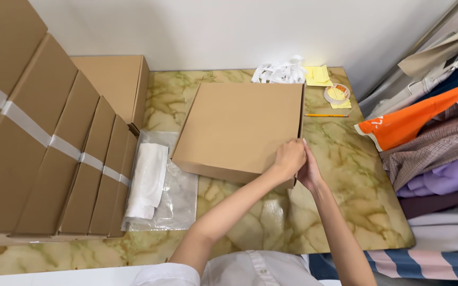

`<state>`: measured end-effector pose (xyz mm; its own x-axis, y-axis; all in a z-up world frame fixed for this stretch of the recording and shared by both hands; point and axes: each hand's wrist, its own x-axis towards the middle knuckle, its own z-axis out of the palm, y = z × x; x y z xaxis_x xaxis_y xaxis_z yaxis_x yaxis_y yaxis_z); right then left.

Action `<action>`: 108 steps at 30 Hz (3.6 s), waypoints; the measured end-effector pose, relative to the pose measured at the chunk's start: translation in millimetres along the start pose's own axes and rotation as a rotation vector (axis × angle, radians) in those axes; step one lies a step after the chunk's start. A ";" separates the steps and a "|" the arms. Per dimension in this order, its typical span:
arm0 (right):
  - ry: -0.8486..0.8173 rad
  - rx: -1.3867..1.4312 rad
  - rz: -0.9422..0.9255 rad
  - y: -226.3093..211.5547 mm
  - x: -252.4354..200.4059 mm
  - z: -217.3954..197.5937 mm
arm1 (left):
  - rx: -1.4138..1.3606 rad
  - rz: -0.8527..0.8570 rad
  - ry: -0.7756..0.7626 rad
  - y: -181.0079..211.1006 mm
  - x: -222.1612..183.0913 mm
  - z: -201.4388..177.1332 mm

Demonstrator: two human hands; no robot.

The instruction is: The person places a white folded item wrapped in plastic into a cardboard box, closes the lid, and secures the box by tying a white ribbon around it in a cross pattern and finishing with a bow.

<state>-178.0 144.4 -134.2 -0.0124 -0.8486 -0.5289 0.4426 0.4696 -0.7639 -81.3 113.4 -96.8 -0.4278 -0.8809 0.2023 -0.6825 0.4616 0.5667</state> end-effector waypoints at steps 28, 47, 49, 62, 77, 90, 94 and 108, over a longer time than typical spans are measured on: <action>0.367 -0.226 -0.146 -27.3 49.7 -63.6 | 0.228 -0.133 -0.130 -174.4 -85.4 -56.4; 0.342 -0.097 0.091 -6.2 5.0 -70.5 | 0.232 -0.105 -0.180 -184.8 -84.7 -71.7; 0.324 0.020 0.118 1.5 6.7 -85.5 | 0.215 -0.087 -0.192 -189.1 -94.4 -80.4; 0.183 0.687 0.024 -78.6 -48.9 -40.7 | -0.209 -0.314 0.268 -232.4 -122.7 -187.4; -0.238 0.666 -0.298 -236.6 -59.9 40.6 | -0.578 -0.195 0.563 -170.9 46.3 -306.7; -0.175 0.575 -0.120 -175.5 -18.1 36.3 | -0.637 -0.278 0.405 -224.5 -12.0 -225.2; -0.214 0.509 -0.119 -154.8 -20.2 54.1 | -0.528 -0.495 0.423 -255.6 -87.2 -210.4; -0.563 0.489 -0.382 -280.7 14.9 171.4 | -0.703 -0.311 0.492 -217.4 6.8 -258.7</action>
<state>-148.7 -41.8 135.7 0.1518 -0.9836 0.0972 0.8395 0.0763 -0.5380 217.5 -20.0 -12.1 0.1264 -0.9746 0.1852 -0.1376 0.1676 0.9762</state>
